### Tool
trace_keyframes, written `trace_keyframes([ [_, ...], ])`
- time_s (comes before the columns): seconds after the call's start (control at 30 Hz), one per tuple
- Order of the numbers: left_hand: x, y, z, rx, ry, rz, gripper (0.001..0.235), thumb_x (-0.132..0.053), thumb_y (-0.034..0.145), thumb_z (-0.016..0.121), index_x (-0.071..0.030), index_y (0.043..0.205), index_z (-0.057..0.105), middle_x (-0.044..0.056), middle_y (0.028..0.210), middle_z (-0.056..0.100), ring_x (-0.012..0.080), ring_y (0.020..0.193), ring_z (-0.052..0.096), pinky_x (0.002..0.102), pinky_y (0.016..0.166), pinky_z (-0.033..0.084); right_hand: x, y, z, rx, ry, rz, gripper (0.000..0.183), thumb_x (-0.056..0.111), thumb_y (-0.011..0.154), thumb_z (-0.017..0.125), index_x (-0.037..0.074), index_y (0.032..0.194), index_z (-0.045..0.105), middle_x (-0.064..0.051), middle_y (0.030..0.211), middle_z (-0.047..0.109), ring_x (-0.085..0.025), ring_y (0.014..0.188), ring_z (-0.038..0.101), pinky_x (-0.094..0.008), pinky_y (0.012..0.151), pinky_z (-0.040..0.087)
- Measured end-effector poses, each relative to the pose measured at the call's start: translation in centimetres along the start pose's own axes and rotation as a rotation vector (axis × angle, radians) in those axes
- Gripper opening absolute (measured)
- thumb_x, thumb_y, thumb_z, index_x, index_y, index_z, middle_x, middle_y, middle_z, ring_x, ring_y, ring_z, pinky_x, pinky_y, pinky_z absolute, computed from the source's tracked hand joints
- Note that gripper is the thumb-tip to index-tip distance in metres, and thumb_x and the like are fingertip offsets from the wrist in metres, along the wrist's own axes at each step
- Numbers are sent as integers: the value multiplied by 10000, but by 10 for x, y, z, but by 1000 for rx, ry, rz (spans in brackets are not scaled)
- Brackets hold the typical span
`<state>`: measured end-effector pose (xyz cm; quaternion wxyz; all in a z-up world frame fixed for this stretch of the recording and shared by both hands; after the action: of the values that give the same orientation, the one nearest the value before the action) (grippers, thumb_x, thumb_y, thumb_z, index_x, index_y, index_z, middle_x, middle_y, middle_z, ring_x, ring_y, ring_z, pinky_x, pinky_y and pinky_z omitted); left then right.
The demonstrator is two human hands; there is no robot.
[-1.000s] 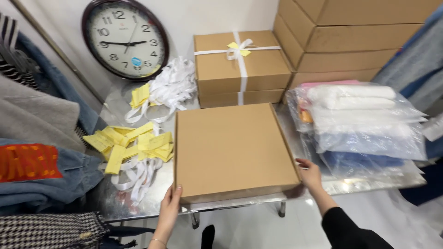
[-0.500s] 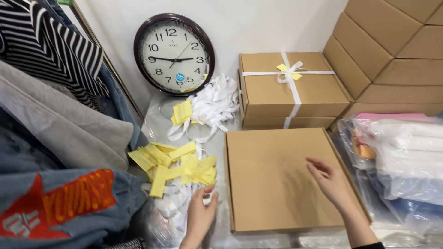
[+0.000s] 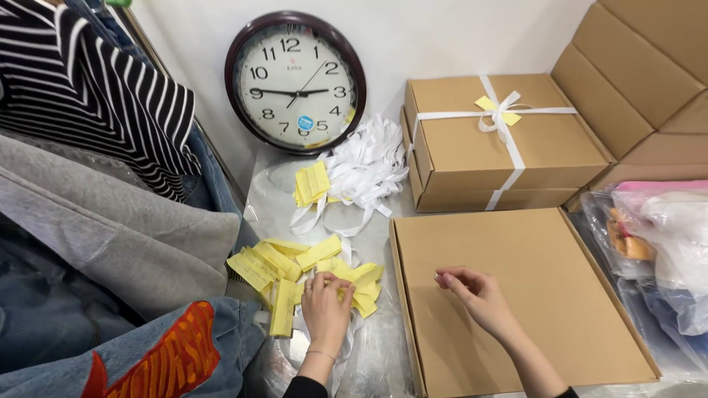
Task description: The person places a cardboard box on a table and attaches a yellow sticky note to the top. They then wrap a white ribbon around the box, crossing it over the top and tying a bow to secure it.
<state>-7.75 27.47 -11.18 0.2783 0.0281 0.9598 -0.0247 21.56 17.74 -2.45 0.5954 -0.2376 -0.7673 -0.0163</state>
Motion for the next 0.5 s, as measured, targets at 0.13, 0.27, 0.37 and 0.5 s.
trace_keyframes([
  [0.13, -20, -17, -49, -395, -41, 435, 108, -251, 864, 807, -274, 969, 818, -66, 1039, 628, 245, 1052, 575, 413, 794, 477, 12, 18, 22, 38, 100, 11, 288, 147, 968, 668, -41, 1110, 833, -178, 997, 857, -234, 949, 802, -338, 941, 637],
  [0.27, -36, -42, -91, -604, -99, 721, 122, -129, 838, 852, -174, 932, 789, 5, 966, 692, 208, 856, 603, 349, 724, 477, -26, 61, 78, 300, 144, 85, 448, 262, 986, 627, 93, 1395, 700, -143, 1017, 824, -275, 817, 817, -338, 757, 605],
  [0.37, -36, -46, -111, -611, -232, 715, 106, -41, 912, 767, -139, 951, 778, 18, 956, 667, 225, 854, 632, 347, 696, 526, -7, 56, 119, 421, 48, 154, 561, 335, 952, 621, 163, 1485, 600, -178, 1233, 799, -280, 883, 839, -340, 831, 653],
  [0.5, -9, -41, -105, -583, -297, 560, 134, -40, 934, 725, -145, 978, 797, 13, 1025, 683, 185, 872, 691, 313, 736, 562, 15, 47, 147, 531, -76, -98, 541, 252, 890, 775, 226, 1420, 670, -12, 1347, 723, -110, 910, 778, -242, 779, 602],
])
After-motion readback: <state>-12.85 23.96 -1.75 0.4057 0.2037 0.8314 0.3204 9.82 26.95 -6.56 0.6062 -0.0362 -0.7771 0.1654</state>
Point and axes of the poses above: each hand's wrist, its own y-axis towards the middle knuckle, its own z-axis out of the palm, x = y × z, the point moved 6 cm from there along y, towards the middle knuckle
